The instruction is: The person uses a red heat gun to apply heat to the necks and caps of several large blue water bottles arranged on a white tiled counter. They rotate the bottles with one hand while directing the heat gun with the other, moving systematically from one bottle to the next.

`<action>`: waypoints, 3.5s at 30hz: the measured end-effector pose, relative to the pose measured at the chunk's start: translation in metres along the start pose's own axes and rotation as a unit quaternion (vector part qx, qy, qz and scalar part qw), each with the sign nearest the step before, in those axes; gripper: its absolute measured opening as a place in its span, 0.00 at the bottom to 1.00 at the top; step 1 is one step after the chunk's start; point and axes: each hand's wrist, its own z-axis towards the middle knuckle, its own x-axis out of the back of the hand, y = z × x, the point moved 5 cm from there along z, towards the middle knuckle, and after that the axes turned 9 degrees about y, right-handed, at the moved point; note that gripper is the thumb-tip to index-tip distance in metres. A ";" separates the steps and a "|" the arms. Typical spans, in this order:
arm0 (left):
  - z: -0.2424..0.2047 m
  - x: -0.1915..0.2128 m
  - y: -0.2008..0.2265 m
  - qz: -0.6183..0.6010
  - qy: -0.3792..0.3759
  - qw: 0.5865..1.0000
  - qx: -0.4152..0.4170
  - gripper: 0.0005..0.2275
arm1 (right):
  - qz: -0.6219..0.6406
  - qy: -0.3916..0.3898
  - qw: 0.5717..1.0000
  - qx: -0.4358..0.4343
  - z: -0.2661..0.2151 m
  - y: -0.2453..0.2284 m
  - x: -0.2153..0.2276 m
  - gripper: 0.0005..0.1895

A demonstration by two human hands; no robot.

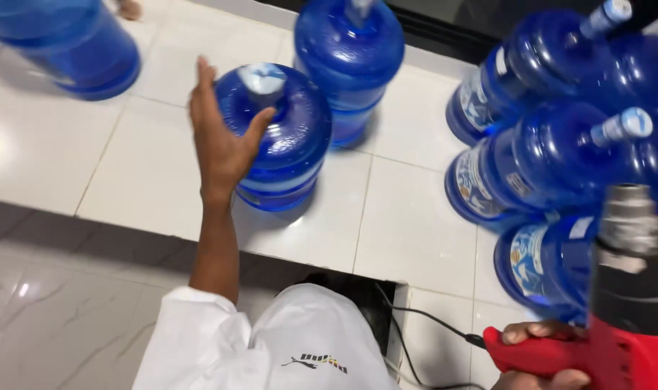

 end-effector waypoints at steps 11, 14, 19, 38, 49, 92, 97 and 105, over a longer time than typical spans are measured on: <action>0.037 -0.022 -0.028 -0.129 -0.199 0.971 0.020 0.34 | -0.037 -0.056 0.997 -0.047 0.027 0.056 -0.004 0.24; 0.043 -0.036 -0.047 -0.113 -0.200 0.973 -0.007 0.29 | -0.073 -0.012 0.997 -0.026 0.004 0.082 -0.039 0.27; 0.051 -0.052 -0.070 -0.015 -0.162 0.985 -0.049 0.27 | -0.193 0.128 0.970 0.075 0.004 0.095 -0.092 0.36; 0.043 -0.085 -0.095 0.026 -0.166 0.985 -0.034 0.34 | -0.513 0.088 0.853 0.041 0.067 0.108 -0.278 0.07; 0.044 -0.077 -0.075 -0.009 -0.209 0.977 -0.029 0.28 | -0.522 0.103 0.845 0.052 0.080 0.130 -0.300 0.07; 0.077 -0.066 -0.132 -0.230 -0.405 0.883 0.054 0.22 | -0.582 0.208 0.786 -0.030 0.063 0.169 -0.286 0.14; 0.095 -0.095 -0.134 -0.233 -0.457 0.851 0.109 0.23 | -0.568 0.225 0.791 -0.041 0.054 0.171 -0.290 0.10; 0.084 -0.101 -0.154 -0.324 -0.397 0.850 0.119 0.21 | -0.509 0.281 0.814 -0.002 0.027 0.181 -0.310 0.08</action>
